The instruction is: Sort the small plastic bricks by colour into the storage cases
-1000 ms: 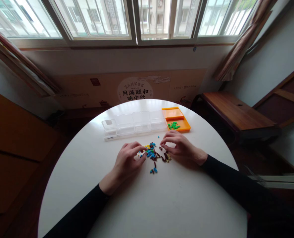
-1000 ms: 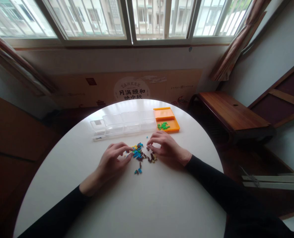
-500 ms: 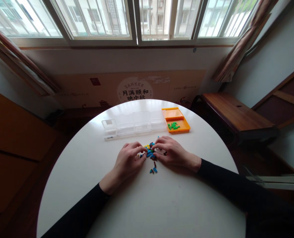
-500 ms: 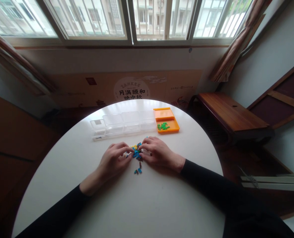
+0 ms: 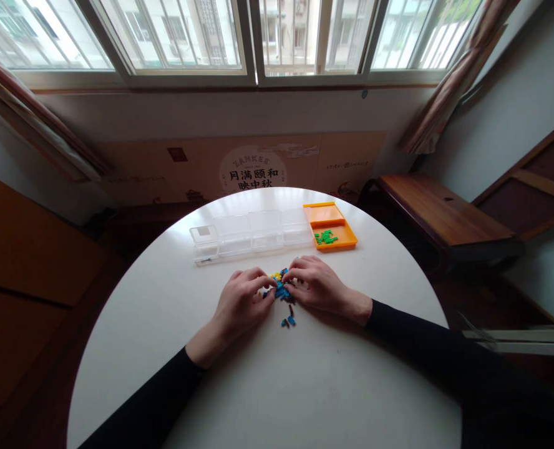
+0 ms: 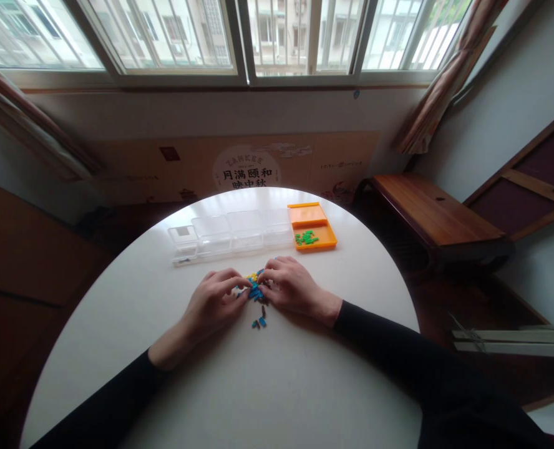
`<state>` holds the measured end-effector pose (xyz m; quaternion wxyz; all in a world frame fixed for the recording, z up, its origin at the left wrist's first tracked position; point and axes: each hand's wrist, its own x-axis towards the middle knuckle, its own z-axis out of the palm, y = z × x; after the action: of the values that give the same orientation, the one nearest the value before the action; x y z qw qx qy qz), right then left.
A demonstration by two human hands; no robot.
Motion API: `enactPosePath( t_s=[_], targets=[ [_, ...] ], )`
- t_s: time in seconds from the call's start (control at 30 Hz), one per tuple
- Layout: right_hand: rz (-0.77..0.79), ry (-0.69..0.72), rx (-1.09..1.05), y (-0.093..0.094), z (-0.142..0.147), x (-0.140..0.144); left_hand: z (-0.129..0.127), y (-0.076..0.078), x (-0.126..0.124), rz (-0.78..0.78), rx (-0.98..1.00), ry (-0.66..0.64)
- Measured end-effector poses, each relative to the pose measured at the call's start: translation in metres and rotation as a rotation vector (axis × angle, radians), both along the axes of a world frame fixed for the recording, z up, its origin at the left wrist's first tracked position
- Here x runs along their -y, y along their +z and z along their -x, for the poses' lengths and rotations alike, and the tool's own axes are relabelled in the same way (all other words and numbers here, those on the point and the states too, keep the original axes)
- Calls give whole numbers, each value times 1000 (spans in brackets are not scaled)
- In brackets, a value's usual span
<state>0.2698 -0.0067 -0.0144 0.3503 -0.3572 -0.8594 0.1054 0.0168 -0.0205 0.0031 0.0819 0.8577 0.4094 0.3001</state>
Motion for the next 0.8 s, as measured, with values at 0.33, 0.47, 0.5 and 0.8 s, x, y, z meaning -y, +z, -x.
enactPosePath(
  t_s=[0.33,0.47,0.5,0.8],
  targets=[
    [-23,83,-123,2,-7,-2,-2,2,2,-89,44,-21],
    [3,140,-174,3,-7,-2,-4,4,2,-176,89,-24],
    [4,151,-177,3,-7,-2,-4,4,2,-188,100,-22],
    [-13,153,-162,3,-6,-2,-6,5,2,-192,102,-19]
  ],
)
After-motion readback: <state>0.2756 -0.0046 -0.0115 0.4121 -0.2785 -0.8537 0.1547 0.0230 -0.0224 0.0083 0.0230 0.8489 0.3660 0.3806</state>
